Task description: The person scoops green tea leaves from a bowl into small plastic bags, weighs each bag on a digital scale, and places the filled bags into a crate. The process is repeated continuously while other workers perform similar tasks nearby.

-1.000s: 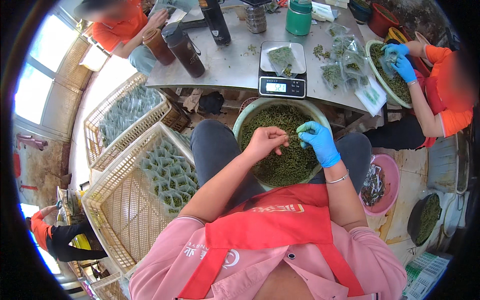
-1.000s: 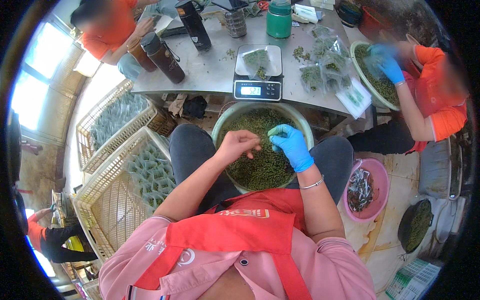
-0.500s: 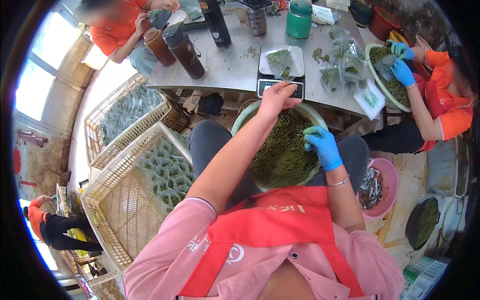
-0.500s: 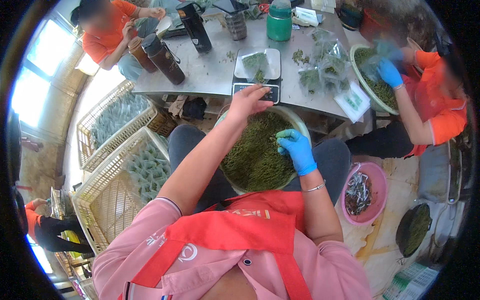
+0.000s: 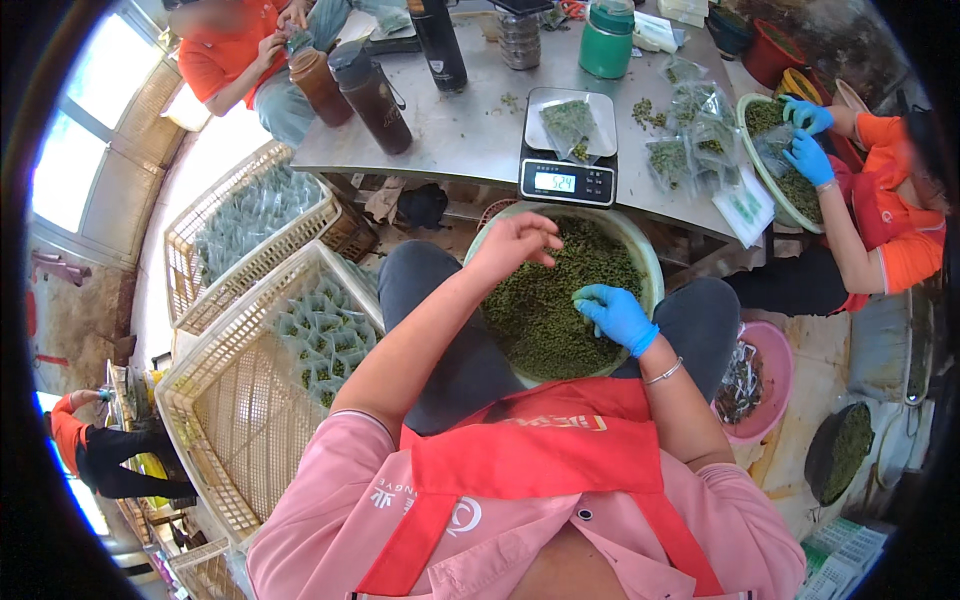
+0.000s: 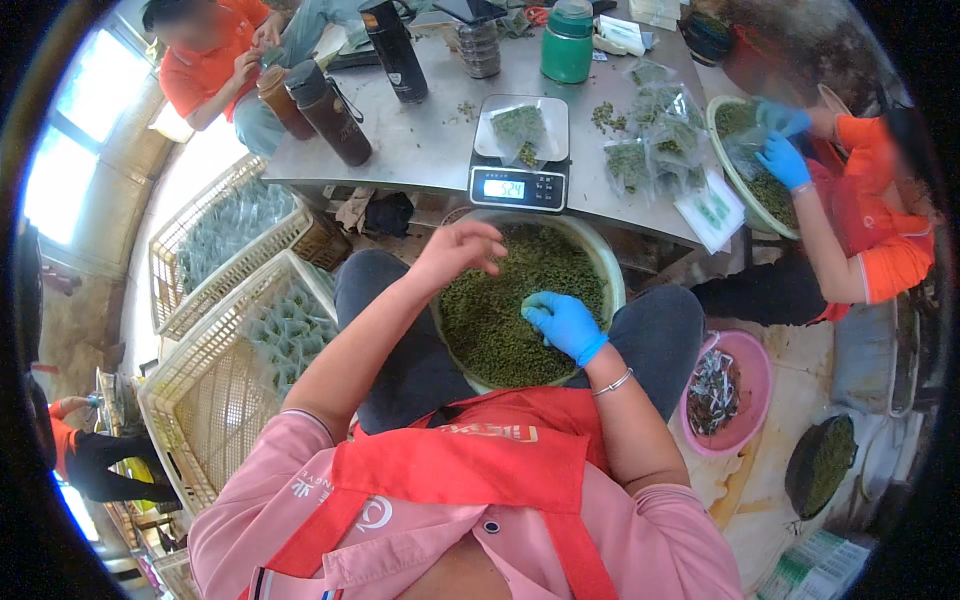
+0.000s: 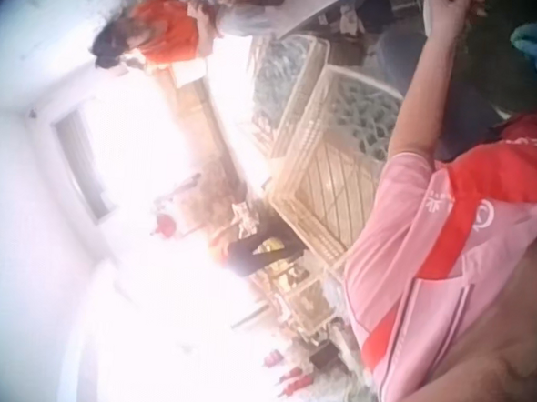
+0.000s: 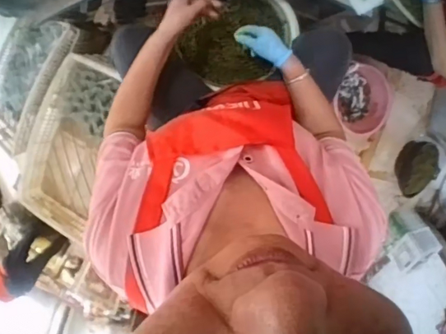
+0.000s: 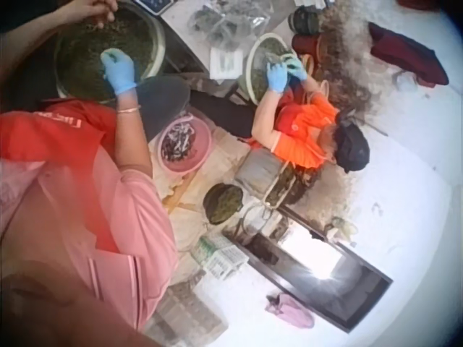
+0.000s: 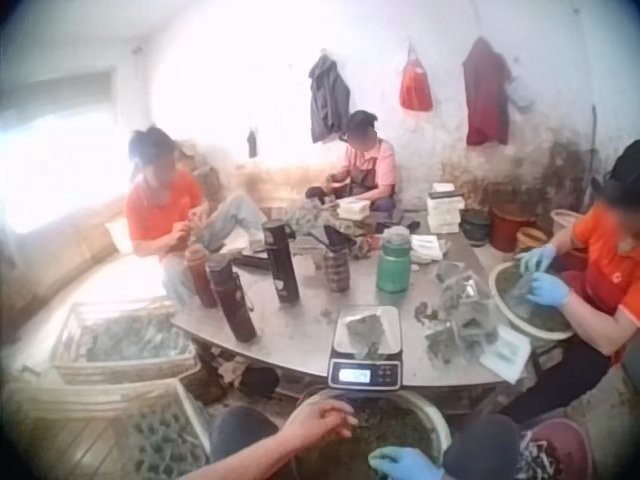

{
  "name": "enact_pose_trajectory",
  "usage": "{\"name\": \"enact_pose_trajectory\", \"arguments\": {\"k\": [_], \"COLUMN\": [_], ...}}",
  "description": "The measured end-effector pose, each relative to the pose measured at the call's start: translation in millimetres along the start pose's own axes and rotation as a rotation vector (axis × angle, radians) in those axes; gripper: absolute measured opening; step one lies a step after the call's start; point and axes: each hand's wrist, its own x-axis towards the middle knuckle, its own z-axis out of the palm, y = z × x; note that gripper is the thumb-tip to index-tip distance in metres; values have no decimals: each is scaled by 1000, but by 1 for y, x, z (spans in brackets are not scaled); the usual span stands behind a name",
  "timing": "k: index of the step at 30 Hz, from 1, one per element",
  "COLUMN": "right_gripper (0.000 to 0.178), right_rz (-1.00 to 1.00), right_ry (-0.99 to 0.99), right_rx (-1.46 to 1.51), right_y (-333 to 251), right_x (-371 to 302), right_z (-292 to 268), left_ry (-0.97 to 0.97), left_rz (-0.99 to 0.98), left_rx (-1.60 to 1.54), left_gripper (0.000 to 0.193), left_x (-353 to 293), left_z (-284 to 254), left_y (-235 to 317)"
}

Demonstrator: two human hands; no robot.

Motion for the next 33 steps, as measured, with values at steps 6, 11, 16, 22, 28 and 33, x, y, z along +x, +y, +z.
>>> {"name": "enact_pose_trajectory", "arguments": {"k": [6,11,16,22,28,33], "right_gripper": [30,33,37,26,20,20], "right_rz": [-291,-409,-373,-491,-724,-693], "right_ry": [378,433,468,613,373,232], "right_rx": [113,147,-143,-887,-1133,-1053], "right_y": [-39,-80,-89,-89,-162,-177], "right_x": [20,57,94,152,135,112], "right_z": [-29,-27,-27,-40,-8,32], "left_ry": [-15,488,636,589,910,622], "left_rz": [239,63,161,180,608,17], "left_rx": [714,-34,-106,470,1045,904], "left_gripper": [33,35,36,29,47,56], "left_x": [7,19,22,27,44,35], "left_z": [-18,-53,-62,-43,-57,-51], "left_y": [-9,-17,-29,-25,-18,-2]}}
